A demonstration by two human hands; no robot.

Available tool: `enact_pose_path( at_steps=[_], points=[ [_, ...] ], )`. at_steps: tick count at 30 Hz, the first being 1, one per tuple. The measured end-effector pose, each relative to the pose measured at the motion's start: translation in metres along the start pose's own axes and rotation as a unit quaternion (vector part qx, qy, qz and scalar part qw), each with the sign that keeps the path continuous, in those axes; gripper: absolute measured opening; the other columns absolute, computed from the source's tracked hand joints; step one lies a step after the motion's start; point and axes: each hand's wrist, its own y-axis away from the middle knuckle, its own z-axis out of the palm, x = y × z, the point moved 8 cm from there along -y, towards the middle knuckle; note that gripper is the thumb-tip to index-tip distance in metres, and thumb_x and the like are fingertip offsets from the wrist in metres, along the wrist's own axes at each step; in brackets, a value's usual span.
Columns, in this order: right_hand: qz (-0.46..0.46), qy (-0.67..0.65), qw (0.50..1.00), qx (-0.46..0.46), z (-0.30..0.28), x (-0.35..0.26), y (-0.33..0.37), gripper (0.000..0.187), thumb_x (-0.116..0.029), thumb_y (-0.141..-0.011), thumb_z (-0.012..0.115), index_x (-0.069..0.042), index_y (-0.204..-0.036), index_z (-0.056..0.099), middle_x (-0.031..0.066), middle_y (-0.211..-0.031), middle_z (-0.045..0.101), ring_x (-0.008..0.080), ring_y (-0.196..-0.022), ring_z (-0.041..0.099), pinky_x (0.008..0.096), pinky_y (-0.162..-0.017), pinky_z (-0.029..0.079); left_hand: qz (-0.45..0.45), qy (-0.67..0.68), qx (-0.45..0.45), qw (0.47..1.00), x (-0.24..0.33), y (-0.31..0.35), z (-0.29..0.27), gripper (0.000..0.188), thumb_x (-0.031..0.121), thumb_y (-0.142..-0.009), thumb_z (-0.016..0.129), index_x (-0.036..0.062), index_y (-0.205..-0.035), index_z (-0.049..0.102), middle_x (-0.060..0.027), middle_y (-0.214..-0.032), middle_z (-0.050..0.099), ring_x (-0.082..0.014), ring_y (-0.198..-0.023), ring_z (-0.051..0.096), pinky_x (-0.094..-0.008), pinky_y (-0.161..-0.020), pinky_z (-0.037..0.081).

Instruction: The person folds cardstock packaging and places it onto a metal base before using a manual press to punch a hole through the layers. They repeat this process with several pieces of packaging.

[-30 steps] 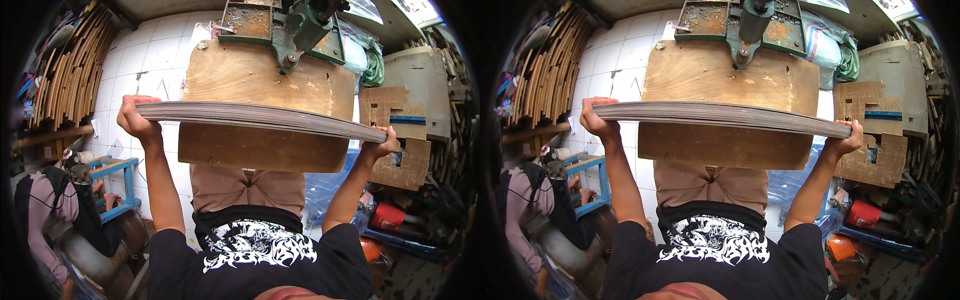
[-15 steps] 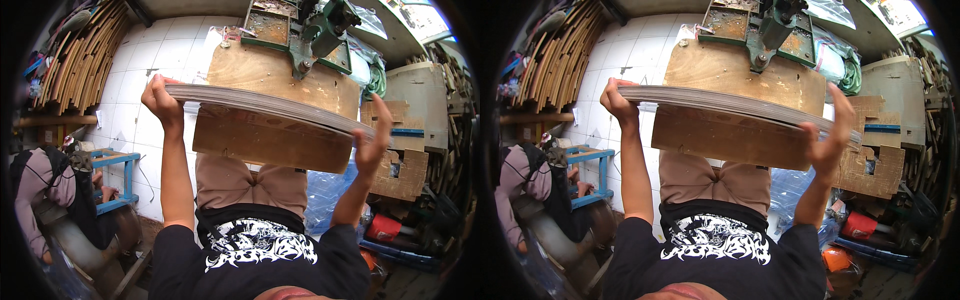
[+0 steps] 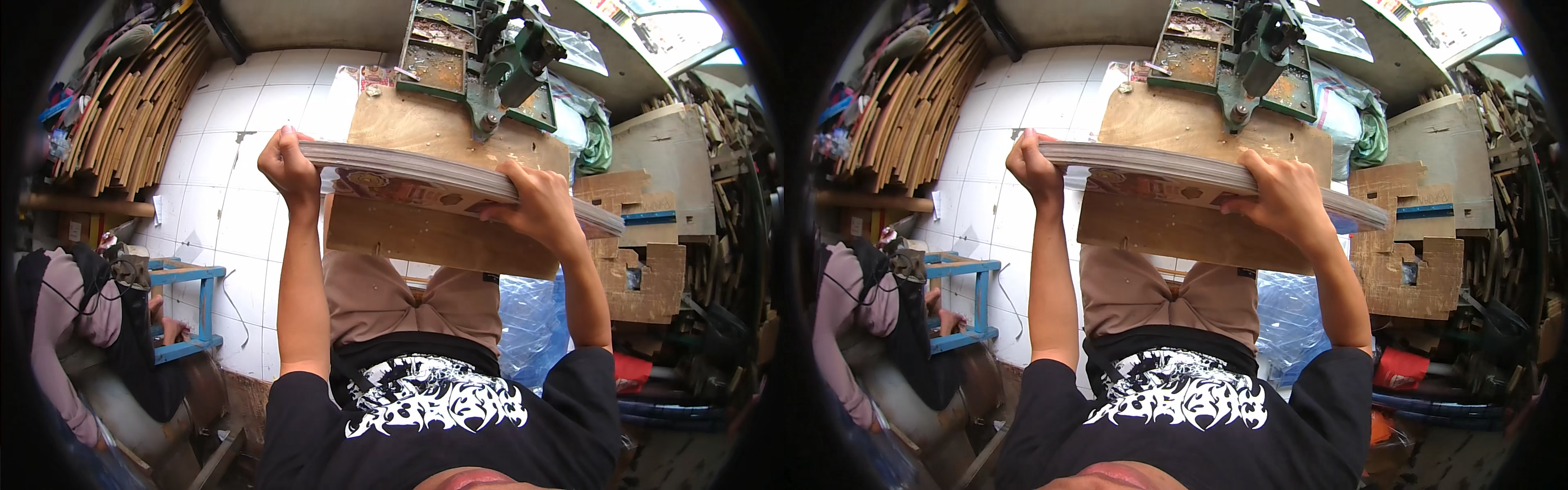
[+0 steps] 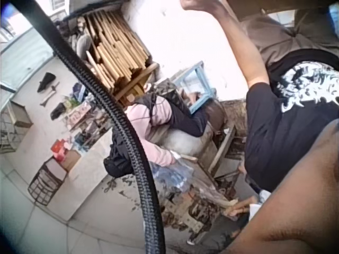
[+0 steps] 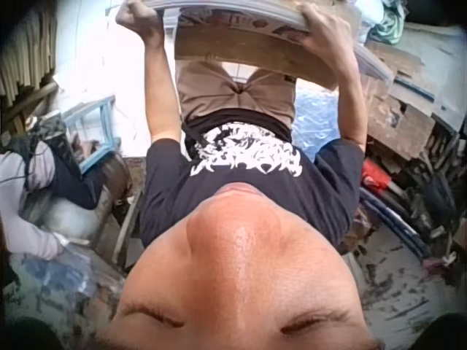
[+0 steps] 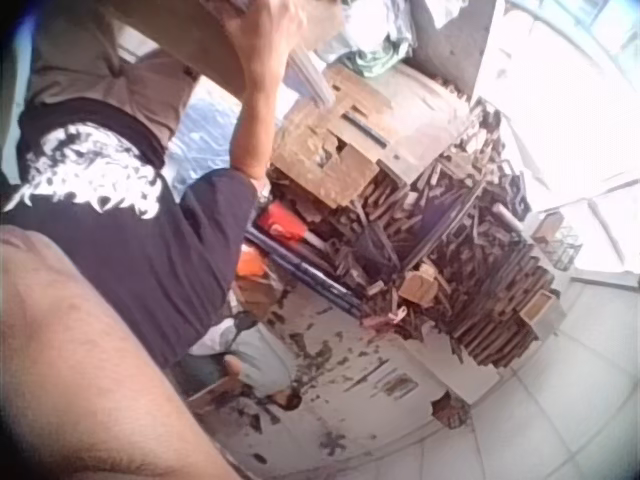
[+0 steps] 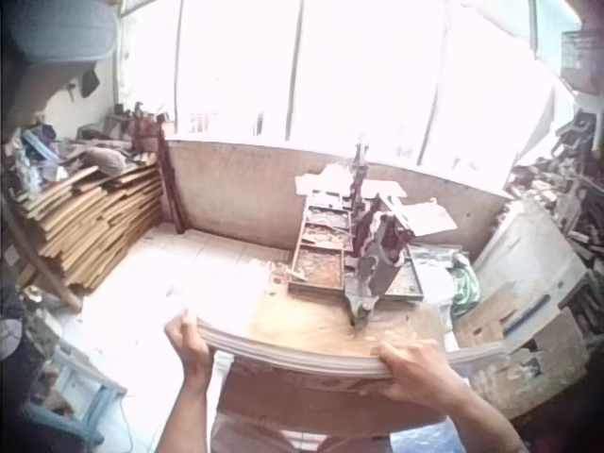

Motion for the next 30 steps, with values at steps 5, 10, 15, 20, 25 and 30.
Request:
enact_pose_path(
  at_steps=[5,10,15,20,25,30],
  points=[
    [0.005,0.021,1.000,-0.019,0.006,0.005,0.000,0.054,-0.049,-0.066,0.080,-0.006,-0.091,0.059,0.0145,-0.076,0.066,0.0355,-0.074,0.066,0.0455,-0.068,0.050,-0.004,-0.007,-0.003,1.000,0.003,0.000,0.000,0.042,0.022,-0.090,0.044,-0.0050,-0.059,0.053,-0.0059,-0.049,0.047,-0.0142,-0.049,0.044,-0.0319,-0.051,0.034],
    [0.002,0.031,0.999,-0.017,0.009,0.008,0.000,0.055,-0.052,-0.066,0.079,-0.006,-0.089,0.058,0.0154,-0.074,0.066,0.0362,-0.073,0.066,0.0463,-0.066,0.050,-0.008,-0.008,0.001,1.000,-0.005,-0.001,-0.003,0.041,0.022,-0.089,0.046,-0.0057,-0.060,0.053,-0.0080,-0.049,0.047,-0.0158,-0.049,0.044,-0.0329,-0.051,0.035],
    [-0.009,0.035,0.999,-0.003,0.006,0.006,0.001,0.055,-0.054,-0.067,0.077,-0.006,-0.088,0.058,0.0159,-0.076,0.067,0.0364,-0.072,0.066,0.0466,-0.066,0.050,-0.014,-0.003,0.001,1.000,-0.005,0.000,-0.001,0.040,0.022,-0.089,0.047,-0.0049,-0.059,0.054,-0.0087,-0.049,0.048,-0.0169,-0.049,0.045,-0.0342,-0.052,0.036],
    [-0.012,0.019,1.000,-0.006,0.003,0.005,-0.005,0.055,-0.053,-0.068,0.077,-0.006,-0.088,0.057,0.0152,-0.076,0.067,0.0358,-0.074,0.066,0.0459,-0.068,0.050,-0.007,-0.025,0.003,1.000,-0.005,-0.005,-0.001,0.040,0.021,-0.089,0.047,-0.0054,-0.060,0.054,-0.0091,-0.051,0.051,-0.0175,-0.051,0.046,-0.0344,-0.052,0.036],
    [-0.019,0.023,1.000,0.004,0.003,0.013,-0.007,0.055,-0.053,-0.067,0.078,-0.006,-0.088,0.057,0.0155,-0.076,0.066,0.0349,-0.075,0.066,0.0447,-0.067,0.051,-0.025,-0.007,-0.006,1.000,-0.002,-0.004,0.008,0.040,0.021,-0.089,0.047,-0.0053,-0.060,0.053,-0.0083,-0.052,0.051,-0.0162,-0.051,0.045,-0.0330,-0.052,0.036],
    [-0.008,0.015,1.000,-0.001,0.002,0.008,-0.006,0.056,-0.052,-0.066,0.078,-0.005,-0.088,0.055,0.0154,-0.078,0.066,0.0343,-0.076,0.066,0.0443,-0.066,0.051,-0.053,0.009,-0.006,0.999,-0.009,-0.001,0.003,0.039,0.021,-0.090,0.046,-0.0038,-0.060,0.051,-0.0059,-0.052,0.049,-0.0135,-0.051,0.043,-0.0306,-0.051,0.036]
  ],
)
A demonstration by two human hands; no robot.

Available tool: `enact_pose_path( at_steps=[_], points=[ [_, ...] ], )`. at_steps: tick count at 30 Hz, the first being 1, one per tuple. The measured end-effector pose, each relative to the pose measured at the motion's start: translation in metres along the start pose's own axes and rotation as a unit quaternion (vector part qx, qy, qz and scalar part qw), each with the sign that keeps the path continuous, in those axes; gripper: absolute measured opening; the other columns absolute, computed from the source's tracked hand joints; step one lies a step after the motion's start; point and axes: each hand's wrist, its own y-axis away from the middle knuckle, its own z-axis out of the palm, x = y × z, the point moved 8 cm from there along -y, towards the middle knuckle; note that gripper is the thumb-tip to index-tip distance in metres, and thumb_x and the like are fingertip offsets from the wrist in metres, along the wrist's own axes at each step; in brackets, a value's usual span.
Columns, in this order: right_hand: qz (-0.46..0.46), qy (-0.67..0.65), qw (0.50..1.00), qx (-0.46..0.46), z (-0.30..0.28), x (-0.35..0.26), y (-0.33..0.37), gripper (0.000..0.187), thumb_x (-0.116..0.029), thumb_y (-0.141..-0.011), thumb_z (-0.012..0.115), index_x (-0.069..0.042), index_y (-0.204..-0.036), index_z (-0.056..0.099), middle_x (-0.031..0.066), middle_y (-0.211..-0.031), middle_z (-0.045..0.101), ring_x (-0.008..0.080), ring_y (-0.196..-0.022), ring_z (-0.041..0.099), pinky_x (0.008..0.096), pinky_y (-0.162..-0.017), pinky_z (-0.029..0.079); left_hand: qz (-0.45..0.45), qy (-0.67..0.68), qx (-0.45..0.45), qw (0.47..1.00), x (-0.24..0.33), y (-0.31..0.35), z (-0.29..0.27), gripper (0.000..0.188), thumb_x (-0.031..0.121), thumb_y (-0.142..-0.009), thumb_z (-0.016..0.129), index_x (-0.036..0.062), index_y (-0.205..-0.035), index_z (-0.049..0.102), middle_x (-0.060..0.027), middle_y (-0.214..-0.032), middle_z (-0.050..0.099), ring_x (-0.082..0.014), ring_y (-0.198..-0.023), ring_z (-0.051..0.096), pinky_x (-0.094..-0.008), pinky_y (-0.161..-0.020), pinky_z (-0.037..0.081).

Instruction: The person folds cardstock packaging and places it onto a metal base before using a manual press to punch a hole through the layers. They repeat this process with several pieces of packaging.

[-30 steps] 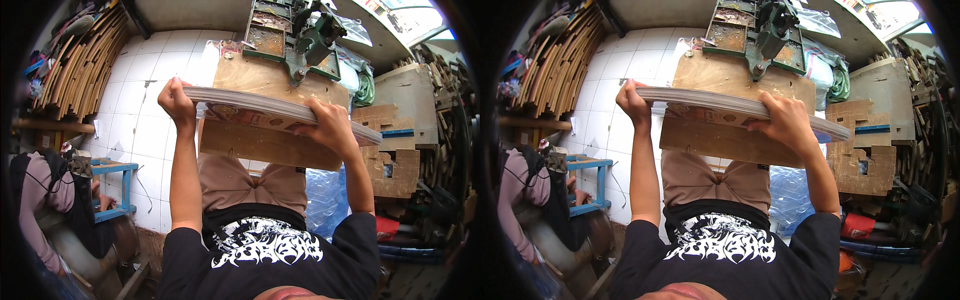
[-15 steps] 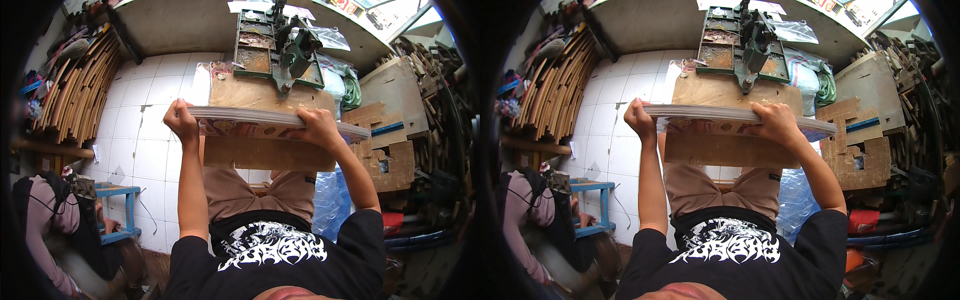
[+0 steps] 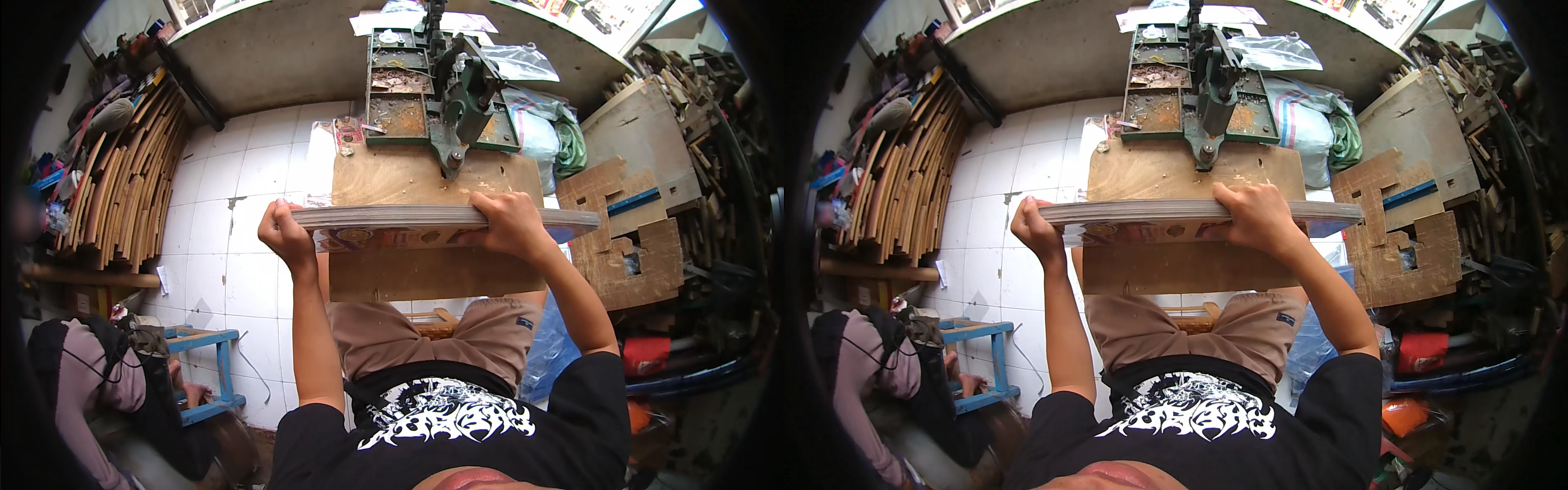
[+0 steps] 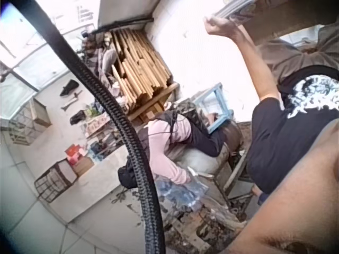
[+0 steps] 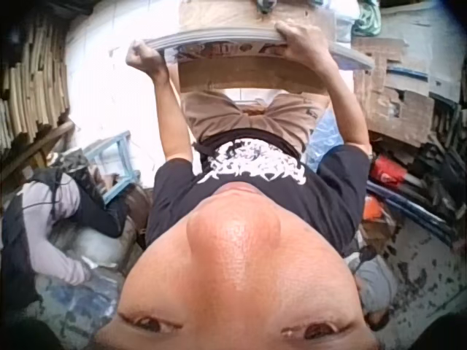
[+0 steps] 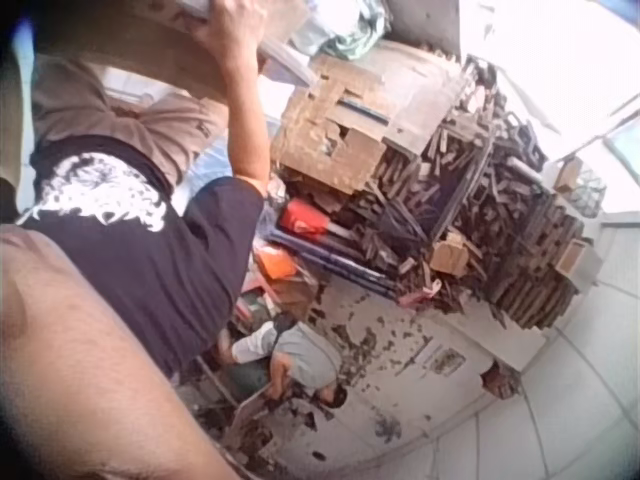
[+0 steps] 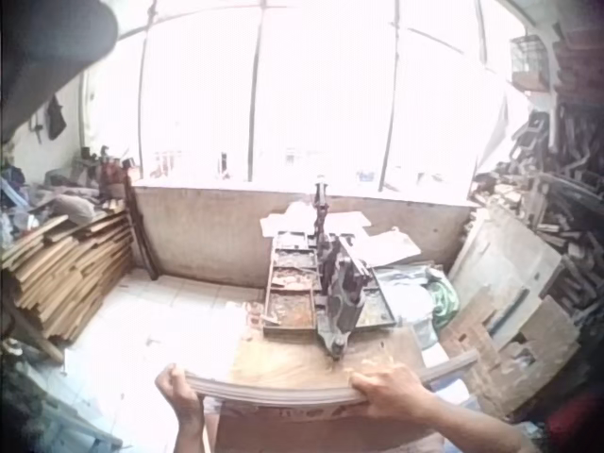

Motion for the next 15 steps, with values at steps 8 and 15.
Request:
enact_pose_path(
  at_steps=[8,15],
  points=[
    [0.008,0.011,0.999,-0.036,0.004,0.005,0.004,0.052,-0.050,-0.067,0.078,-0.006,-0.086,0.056,0.0146,-0.072,0.066,0.0350,-0.069,0.066,0.0460,-0.063,0.050,0.008,-0.018,-0.005,1.000,0.001,0.001,-0.002,0.041,0.023,-0.091,0.044,-0.0035,-0.059,0.051,-0.0053,-0.052,0.047,-0.0142,-0.052,0.044,-0.0304,-0.052,0.036],
    [0.002,0.009,1.000,0.007,0.004,0.012,0.026,0.048,-0.049,-0.072,0.075,-0.007,-0.082,0.054,0.0129,-0.070,0.065,0.0341,-0.071,0.067,0.0447,-0.061,0.050,0.047,0.003,-0.027,0.999,0.022,0.011,-0.001,0.041,0.024,-0.089,0.044,-0.0020,-0.059,0.053,-0.0100,-0.056,0.057,-0.0171,-0.054,0.052,-0.0316,-0.055,0.043]
  ],
)
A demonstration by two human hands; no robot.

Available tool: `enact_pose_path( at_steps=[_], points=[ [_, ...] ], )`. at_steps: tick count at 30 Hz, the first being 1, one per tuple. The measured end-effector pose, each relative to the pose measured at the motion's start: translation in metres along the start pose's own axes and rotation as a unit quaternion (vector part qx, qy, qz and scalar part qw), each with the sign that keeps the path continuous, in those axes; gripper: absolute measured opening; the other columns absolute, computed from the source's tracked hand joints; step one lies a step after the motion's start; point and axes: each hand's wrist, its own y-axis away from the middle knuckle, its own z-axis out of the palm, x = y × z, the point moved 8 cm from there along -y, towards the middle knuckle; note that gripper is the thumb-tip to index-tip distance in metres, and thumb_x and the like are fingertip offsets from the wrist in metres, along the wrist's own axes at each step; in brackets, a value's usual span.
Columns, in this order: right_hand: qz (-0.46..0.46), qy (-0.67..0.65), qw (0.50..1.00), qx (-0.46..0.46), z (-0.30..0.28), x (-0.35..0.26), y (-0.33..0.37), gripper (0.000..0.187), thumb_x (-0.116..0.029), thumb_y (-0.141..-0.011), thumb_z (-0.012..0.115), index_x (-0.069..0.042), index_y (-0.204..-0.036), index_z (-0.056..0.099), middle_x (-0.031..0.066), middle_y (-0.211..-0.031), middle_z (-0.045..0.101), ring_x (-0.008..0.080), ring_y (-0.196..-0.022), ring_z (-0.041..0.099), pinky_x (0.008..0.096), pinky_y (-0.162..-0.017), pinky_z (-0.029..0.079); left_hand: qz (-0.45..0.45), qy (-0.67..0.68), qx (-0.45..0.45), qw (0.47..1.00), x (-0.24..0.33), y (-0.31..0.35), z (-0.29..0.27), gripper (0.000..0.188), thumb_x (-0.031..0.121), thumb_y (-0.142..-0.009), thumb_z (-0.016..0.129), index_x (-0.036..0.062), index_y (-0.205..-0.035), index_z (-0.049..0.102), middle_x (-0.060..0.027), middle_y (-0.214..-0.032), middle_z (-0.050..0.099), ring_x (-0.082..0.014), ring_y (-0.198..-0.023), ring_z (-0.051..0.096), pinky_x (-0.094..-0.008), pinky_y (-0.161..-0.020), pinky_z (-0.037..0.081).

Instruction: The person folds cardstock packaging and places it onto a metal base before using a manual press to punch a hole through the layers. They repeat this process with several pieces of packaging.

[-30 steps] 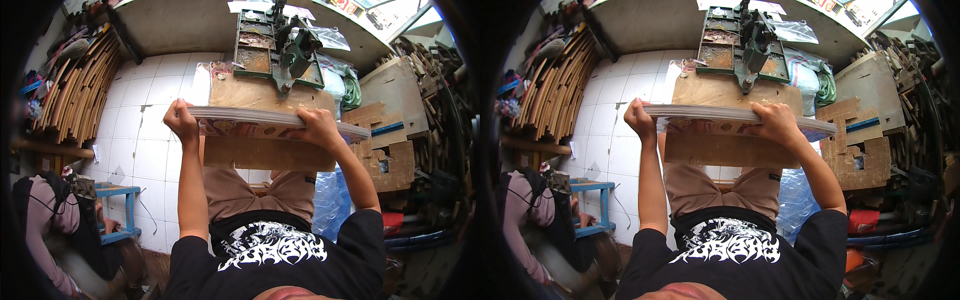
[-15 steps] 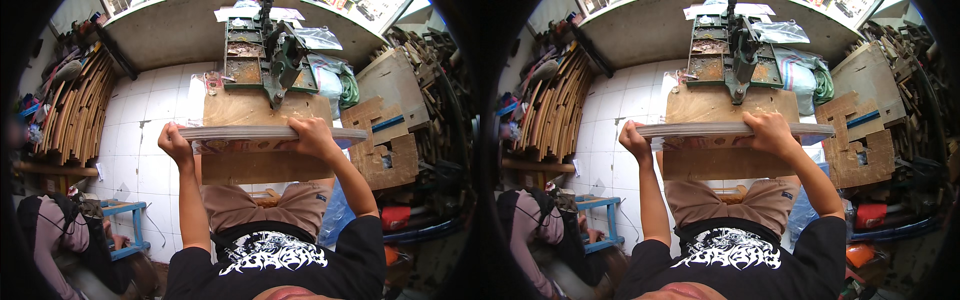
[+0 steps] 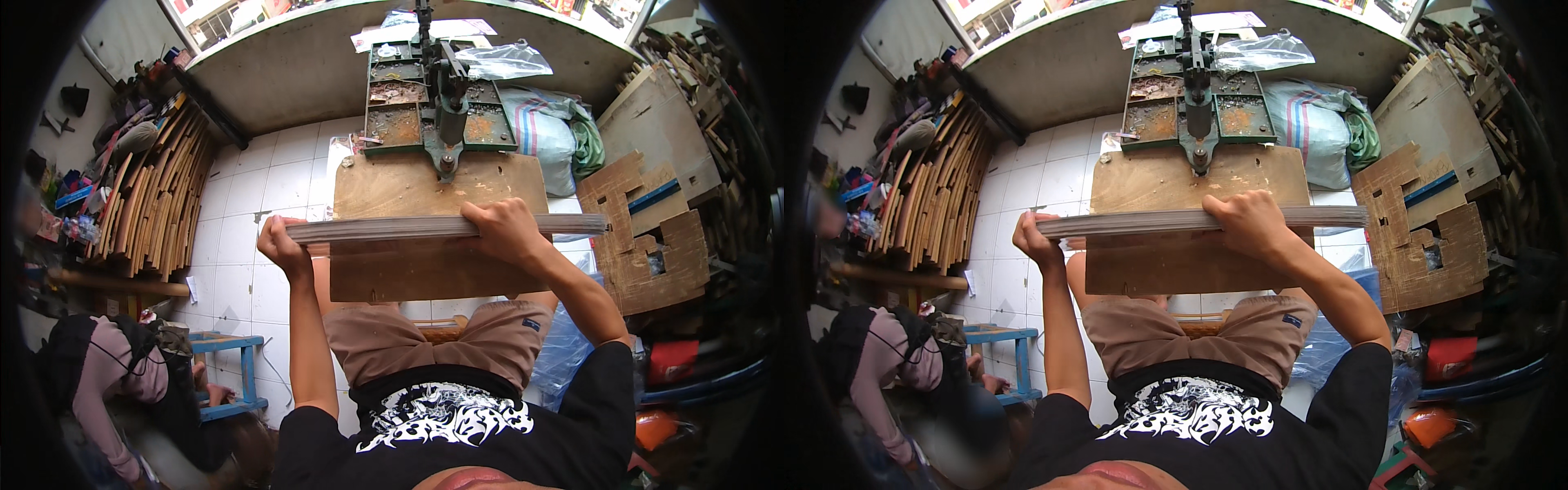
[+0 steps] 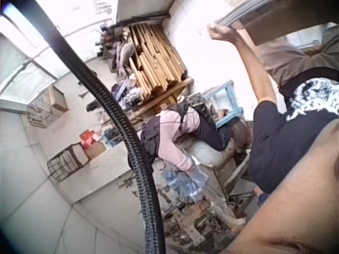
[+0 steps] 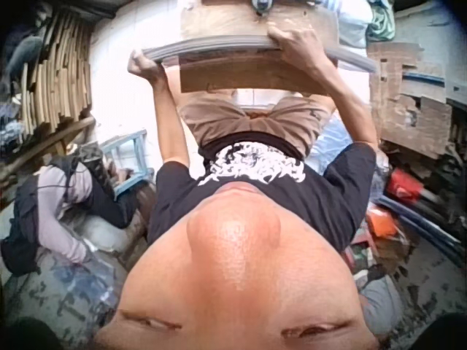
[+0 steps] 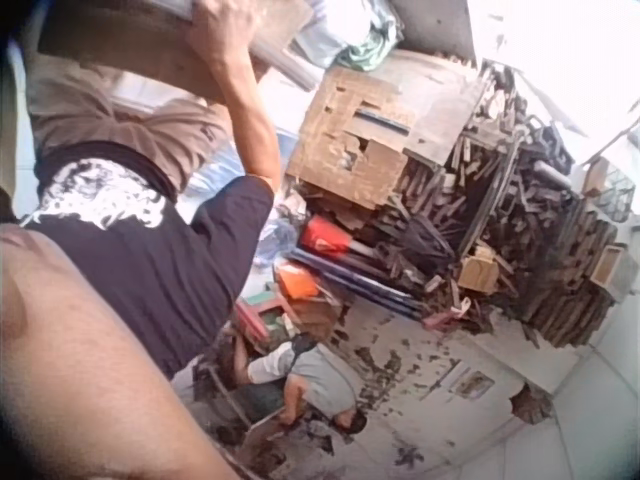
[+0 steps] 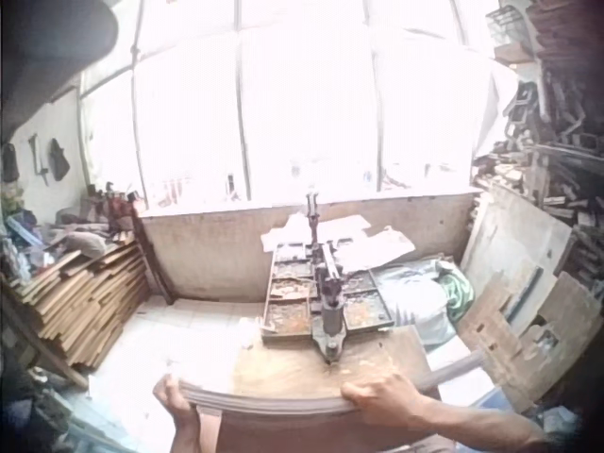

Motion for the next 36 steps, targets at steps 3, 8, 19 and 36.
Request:
enact_pose_path(
  at_steps=[3,8,19,36],
  points=[
    [-0.002,-0.040,0.996,0.084,-0.033,0.000,0.041,0.041,-0.037,-0.068,0.080,-0.009,-0.080,0.053,0.0085,-0.068,0.063,0.0303,-0.067,0.066,0.0415,-0.057,0.050,0.040,0.041,-0.054,0.997,0.045,0.014,0.015,0.042,0.029,-0.094,0.046,-0.0009,-0.066,0.056,-0.0127,-0.064,0.062,-0.0191,-0.059,0.058,-0.0311,-0.060,0.048],
    [0.065,0.007,0.968,0.242,-0.078,0.026,0.125,0.033,-0.027,-0.063,0.084,-0.010,-0.079,0.060,0.0059,-0.069,0.065,0.0249,-0.060,0.064,0.0351,-0.053,0.048,0.210,0.033,-0.233,0.949,0.126,0.043,0.079,0.079,0.068,-0.087,0.052,-0.0012,-0.126,0.050,-0.0226,-0.121,0.058,-0.0327,-0.119,0.054,-0.0472,-0.108,0.034],
    [0.561,-0.063,0.747,0.352,-0.048,0.119,0.404,0.034,-0.015,-0.070,0.086,0.000,-0.092,0.065,0.0104,-0.081,0.072,0.0156,-0.069,0.067,0.0306,-0.068,0.052,0.150,-0.248,-0.446,0.847,0.027,0.109,0.190,0.056,0.020,-0.084,0.070,-0.0030,-0.130,0.045,-0.0240,-0.134,0.047,-0.0384,-0.126,0.045,-0.0433,-0.106,0.036],
    [0.616,-0.161,0.668,0.384,0.013,0.310,0.372,0.034,-0.022,-0.073,0.084,0.001,-0.091,0.068,0.0109,-0.082,0.073,0.0156,-0.071,0.067,0.0316,-0.068,0.052,0.093,-0.526,-0.492,0.688,-0.018,0.124,0.238,0.094,0.042,-0.070,0.081,-0.0048,-0.140,0.037,-0.0255,-0.148,0.034,-0.0419,-0.133,0.037,-0.0450,-0.109,0.035]
  ],
)
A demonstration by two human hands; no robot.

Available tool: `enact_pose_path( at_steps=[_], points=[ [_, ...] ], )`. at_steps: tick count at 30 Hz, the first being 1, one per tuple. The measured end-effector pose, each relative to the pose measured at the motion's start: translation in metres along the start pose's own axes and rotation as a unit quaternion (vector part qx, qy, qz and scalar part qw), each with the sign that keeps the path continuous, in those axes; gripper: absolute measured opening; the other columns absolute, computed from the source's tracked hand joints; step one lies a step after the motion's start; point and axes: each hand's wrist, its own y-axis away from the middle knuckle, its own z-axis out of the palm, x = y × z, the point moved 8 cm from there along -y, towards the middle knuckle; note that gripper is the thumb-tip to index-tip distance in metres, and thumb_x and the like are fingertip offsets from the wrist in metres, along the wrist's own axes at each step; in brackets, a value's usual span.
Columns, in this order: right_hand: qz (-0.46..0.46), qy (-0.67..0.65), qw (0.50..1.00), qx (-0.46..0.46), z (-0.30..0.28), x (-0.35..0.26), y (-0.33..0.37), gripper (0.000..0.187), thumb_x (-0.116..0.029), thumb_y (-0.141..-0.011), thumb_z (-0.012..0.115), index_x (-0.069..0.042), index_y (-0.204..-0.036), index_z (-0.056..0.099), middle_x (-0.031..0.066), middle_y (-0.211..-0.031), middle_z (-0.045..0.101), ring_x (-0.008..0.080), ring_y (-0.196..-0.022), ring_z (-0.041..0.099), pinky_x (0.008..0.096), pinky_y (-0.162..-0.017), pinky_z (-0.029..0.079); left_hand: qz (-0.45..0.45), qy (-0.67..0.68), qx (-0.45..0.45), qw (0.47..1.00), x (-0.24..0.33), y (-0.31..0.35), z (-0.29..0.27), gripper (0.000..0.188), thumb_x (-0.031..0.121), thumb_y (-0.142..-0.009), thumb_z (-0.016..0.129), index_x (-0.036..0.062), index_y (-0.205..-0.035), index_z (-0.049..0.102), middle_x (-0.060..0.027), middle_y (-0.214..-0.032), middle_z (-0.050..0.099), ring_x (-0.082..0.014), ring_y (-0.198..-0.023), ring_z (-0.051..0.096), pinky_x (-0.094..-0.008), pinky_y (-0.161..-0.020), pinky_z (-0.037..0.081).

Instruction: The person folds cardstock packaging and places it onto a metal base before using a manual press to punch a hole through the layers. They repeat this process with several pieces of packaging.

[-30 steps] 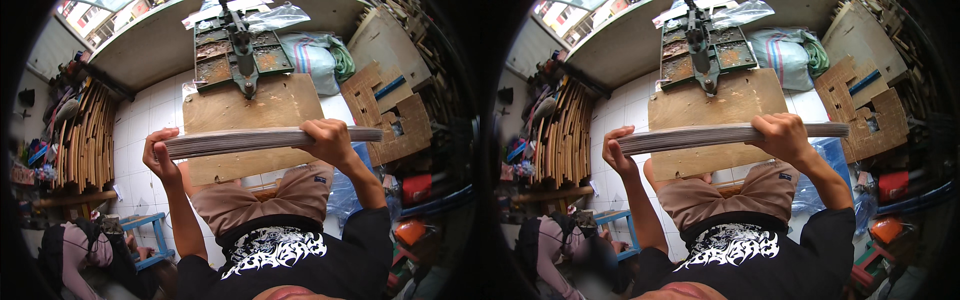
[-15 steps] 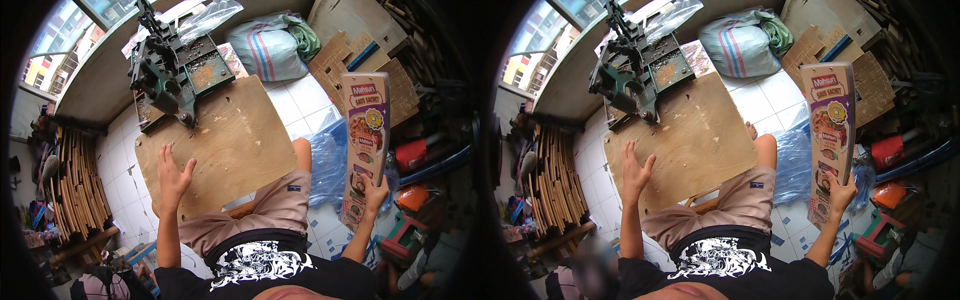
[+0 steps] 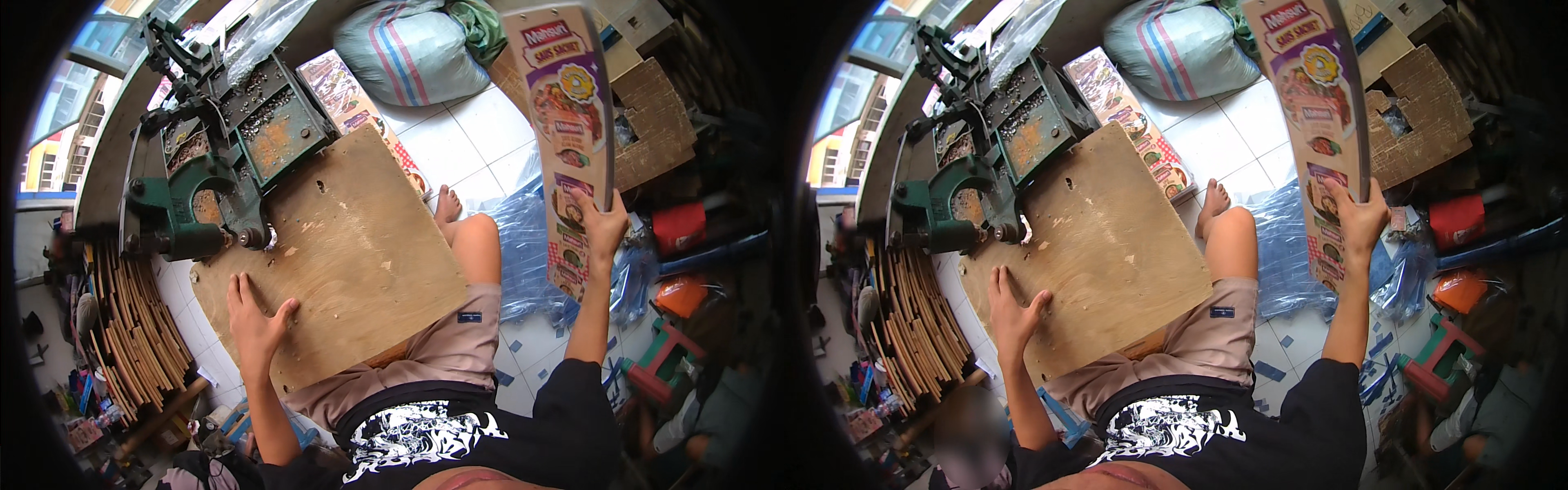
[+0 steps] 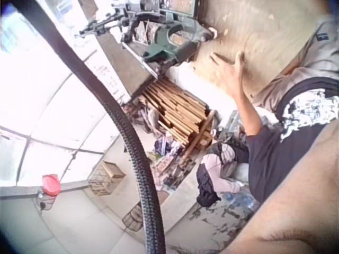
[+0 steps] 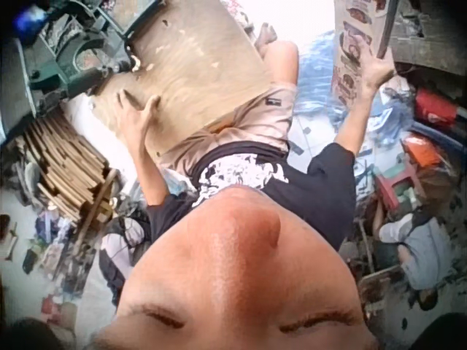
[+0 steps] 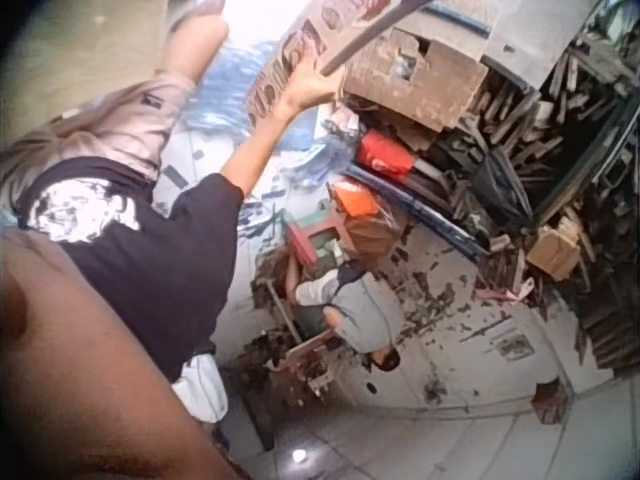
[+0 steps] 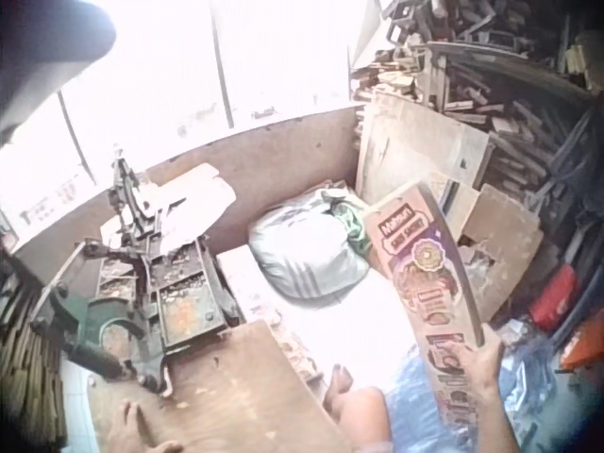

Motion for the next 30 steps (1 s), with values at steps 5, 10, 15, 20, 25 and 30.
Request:
enact_pose_path(
  at_steps=[5,10,15,20,25,30],
  points=[
    [-0.064,0.107,0.992,-0.016,0.036,0.018,0.008,0.038,-0.035,-0.069,0.085,-0.005,-0.085,0.068,0.0134,-0.077,0.072,0.0314,-0.071,0.070,0.0381,-0.064,0.054,-0.008,0.000,-0.004,1.000,0.002,0.000,0.003,0.093,0.041,-0.071,0.081,-0.0039,-0.140,0.038,-0.0247,-0.148,0.034,-0.0411,-0.134,0.037,-0.0447,-0.109,0.034],
    [0.030,0.152,0.986,-0.061,0.037,0.076,0.069,0.041,-0.040,-0.067,0.085,-0.007,-0.086,0.068,0.0140,-0.076,0.071,0.0344,-0.071,0.069,0.0414,-0.062,0.053,0.006,-0.004,0.005,1.000,-0.002,0.000,0.007,0.090,0.040,-0.074,0.079,-0.0024,-0.142,0.037,-0.0234,-0.149,0.034,-0.0400,-0.136,0.035,-0.0440,-0.111,0.032],
    [0.105,0.213,0.970,-0.055,-0.009,0.127,0.150,0.041,-0.039,-0.066,0.084,-0.007,-0.087,0.068,0.0149,-0.076,0.071,0.0356,-0.071,0.069,0.0425,-0.063,0.053,0.022,-0.013,0.007,1.000,0.002,0.003,0.007,0.091,0.043,-0.076,0.078,-0.0038,-0.142,0.037,-0.0248,-0.148,0.035,-0.0408,-0.135,0.036,-0.0445,-0.110,0.032],
    [0.204,0.284,0.936,-0.035,-0.068,0.144,0.219,0.040,-0.038,-0.066,0.083,-0.007,-0.087,0.069,0.0163,-0.079,0.071,0.0369,-0.074,0.069,0.0451,-0.066,0.053,0.027,-0.026,0.013,0.999,0.002,0.006,0.005,0.090,0.046,-0.078,0.075,-0.0050,-0.142,0.037,-0.0246,-0.148,0.035,-0.0400,-0.136,0.035,-0.0440,-0.110,0.033],
    [0.262,0.317,0.911,0.009,-0.118,0.145,0.258,0.044,-0.040,-0.065,0.082,-0.006,-0.088,0.068,0.0175,-0.081,0.071,0.0382,-0.077,0.068,0.0456,-0.069,0.053,0.031,-0.041,0.015,0.999,0.000,0.009,0.004,0.089,0.050,-0.079,0.072,-0.0052,-0.141,0.038,-0.0244,-0.148,0.035,-0.0394,-0.136,0.036,-0.0436,-0.110,0.033],
    [0.256,0.307,0.915,0.059,-0.144,0.133,0.264,0.042,-0.040,-0.066,0.083,-0.007,-0.088,0.069,0.0162,-0.080,0.071,0.0369,-0.076,0.069,0.0449,-0.068,0.052,0.028,-0.046,0.017,0.998,-0.001,0.010,0.005,0.089,0.051,-0.080,0.071,-0.0054,-0.141,0.038,-0.0244,-0.147,0.036,-0.0391,-0.136,0.036,-0.0440,-0.109,0.034]
  ],
)
